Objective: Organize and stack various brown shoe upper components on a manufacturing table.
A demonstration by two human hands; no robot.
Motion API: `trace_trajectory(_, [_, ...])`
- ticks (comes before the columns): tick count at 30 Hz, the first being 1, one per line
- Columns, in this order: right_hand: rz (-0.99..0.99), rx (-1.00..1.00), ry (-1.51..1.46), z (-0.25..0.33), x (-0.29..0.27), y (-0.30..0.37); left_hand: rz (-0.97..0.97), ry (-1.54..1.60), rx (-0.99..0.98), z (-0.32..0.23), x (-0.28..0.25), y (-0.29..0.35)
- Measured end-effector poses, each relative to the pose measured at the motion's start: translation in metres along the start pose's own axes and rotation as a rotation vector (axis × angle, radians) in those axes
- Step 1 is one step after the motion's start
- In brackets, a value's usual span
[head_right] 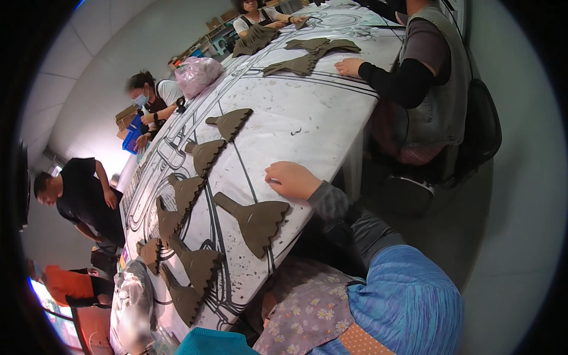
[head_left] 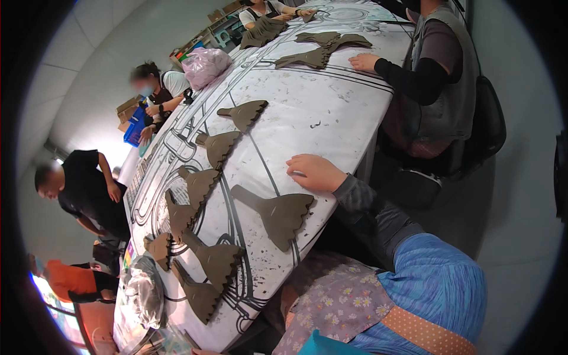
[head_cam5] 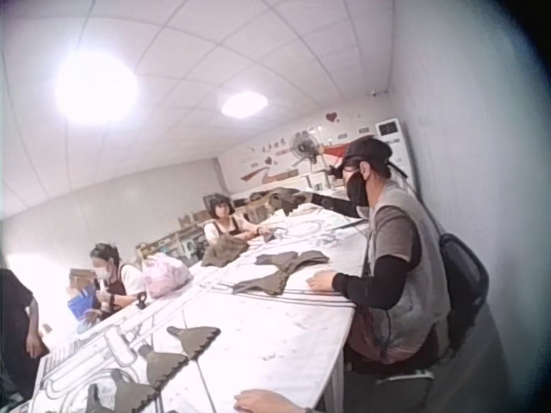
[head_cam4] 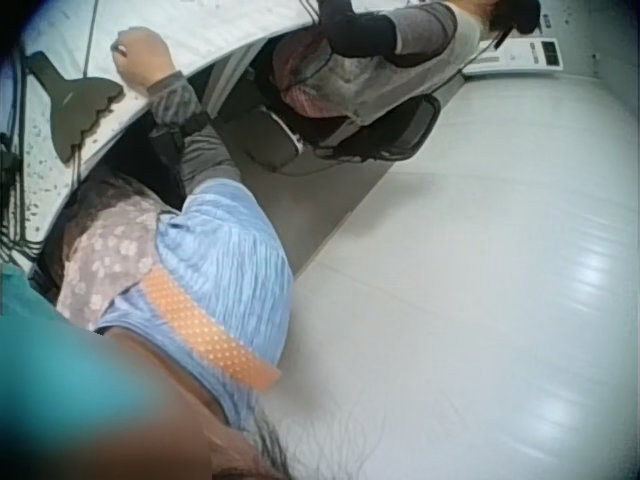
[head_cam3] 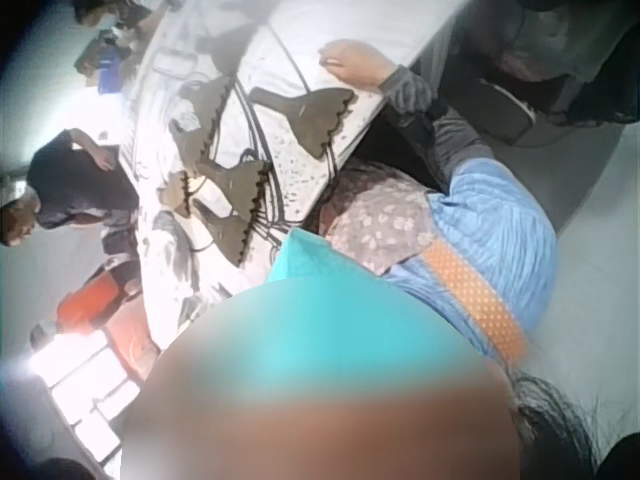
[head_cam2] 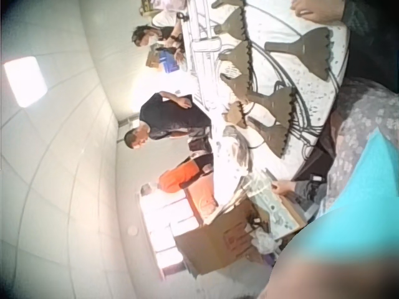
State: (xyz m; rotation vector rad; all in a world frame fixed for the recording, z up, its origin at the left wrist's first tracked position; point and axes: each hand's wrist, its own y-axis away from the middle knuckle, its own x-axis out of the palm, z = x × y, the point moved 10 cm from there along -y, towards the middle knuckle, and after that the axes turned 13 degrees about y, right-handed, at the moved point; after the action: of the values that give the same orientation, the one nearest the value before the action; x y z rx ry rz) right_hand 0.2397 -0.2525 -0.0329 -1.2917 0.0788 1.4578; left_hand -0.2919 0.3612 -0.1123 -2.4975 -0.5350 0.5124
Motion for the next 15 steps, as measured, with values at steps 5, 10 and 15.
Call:
trace_trajectory(5, [0.001,0.001,-0.004,0.004,-0.002,-0.001,0.029,0.038,0.097,0.003,0.0,-0.006])
trace_trajectory(10, [0.018,0.005,-0.009,0.002,0.0,-0.001,0.061,0.088,0.012,-0.016,0.0,0.005])
trace_trajectory(15, [0.021,-0.016,-0.008,0.004,0.001,-0.002,0.064,0.114,-0.047,-0.02,-0.004,0.009])
